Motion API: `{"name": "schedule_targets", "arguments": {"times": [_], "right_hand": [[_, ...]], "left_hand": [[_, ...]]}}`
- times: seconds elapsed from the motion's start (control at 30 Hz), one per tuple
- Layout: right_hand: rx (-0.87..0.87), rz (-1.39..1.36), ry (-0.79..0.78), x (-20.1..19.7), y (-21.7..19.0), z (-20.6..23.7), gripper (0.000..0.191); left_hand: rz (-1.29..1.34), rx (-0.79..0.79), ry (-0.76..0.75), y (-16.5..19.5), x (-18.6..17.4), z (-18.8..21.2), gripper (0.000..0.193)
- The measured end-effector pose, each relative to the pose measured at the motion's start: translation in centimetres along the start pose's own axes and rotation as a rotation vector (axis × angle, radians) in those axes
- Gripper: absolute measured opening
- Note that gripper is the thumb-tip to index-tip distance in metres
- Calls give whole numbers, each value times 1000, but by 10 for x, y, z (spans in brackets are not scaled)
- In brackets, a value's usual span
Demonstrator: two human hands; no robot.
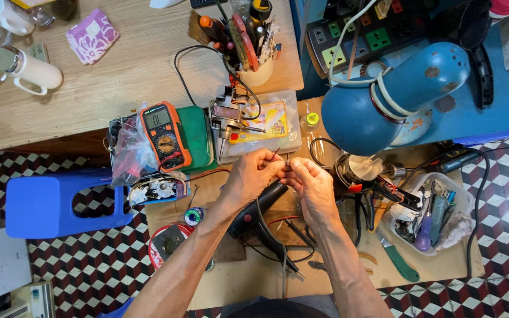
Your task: The person repairs an electrical cord by stripping insulation, twisting exposed wires, and crimping a connector. They use pliers and a wire stripper to prepare the wires and secure the connection.
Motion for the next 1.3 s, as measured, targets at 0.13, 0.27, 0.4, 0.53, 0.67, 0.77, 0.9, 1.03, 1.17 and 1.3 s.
{"name": "schedule_targets", "arguments": {"times": [0.13,0.27,0.4,0.53,0.67,0.77,0.9,1.03,1.17,1.3], "right_hand": [[54,-110,7,-8,12,-4,23],[49,-153,9,-11,15,-7,22],[37,-208,22,-15,17,-8,21],[40,-227,20,-17,17,-6,21],[14,-199,1,-12,12,-3,21],[-25,-144,-9,-6,3,1,20],[-42,-23,-10,0,-7,8,23],[-54,126,-29,3,-14,12,25],[-70,182,-7,0,-16,12,22],[-40,165,-19,-3,-10,12,21]], "left_hand": [[83,-32,23,-11,0,-5,21],[26,-17,56,-5,-1,-6,20],[41,-5,64,3,1,-4,18],[8,23,63,12,2,-1,17],[-9,26,75,18,1,2,17],[-73,-23,92,17,-1,5,18],[-39,-20,70,19,0,9,19],[-41,3,68,21,0,13,19],[-69,-16,60,19,2,14,20],[-53,-30,39,18,4,16,21]]}}
Point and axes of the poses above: each hand's wrist, its own z-axis away from the middle knuckle, its own x-axis out of the palm, y = z × x, the point moved 9 cm from there along -z, towards the middle knuckle, and after that the axes turned 3 degrees about -y, right-handed, at the moved point
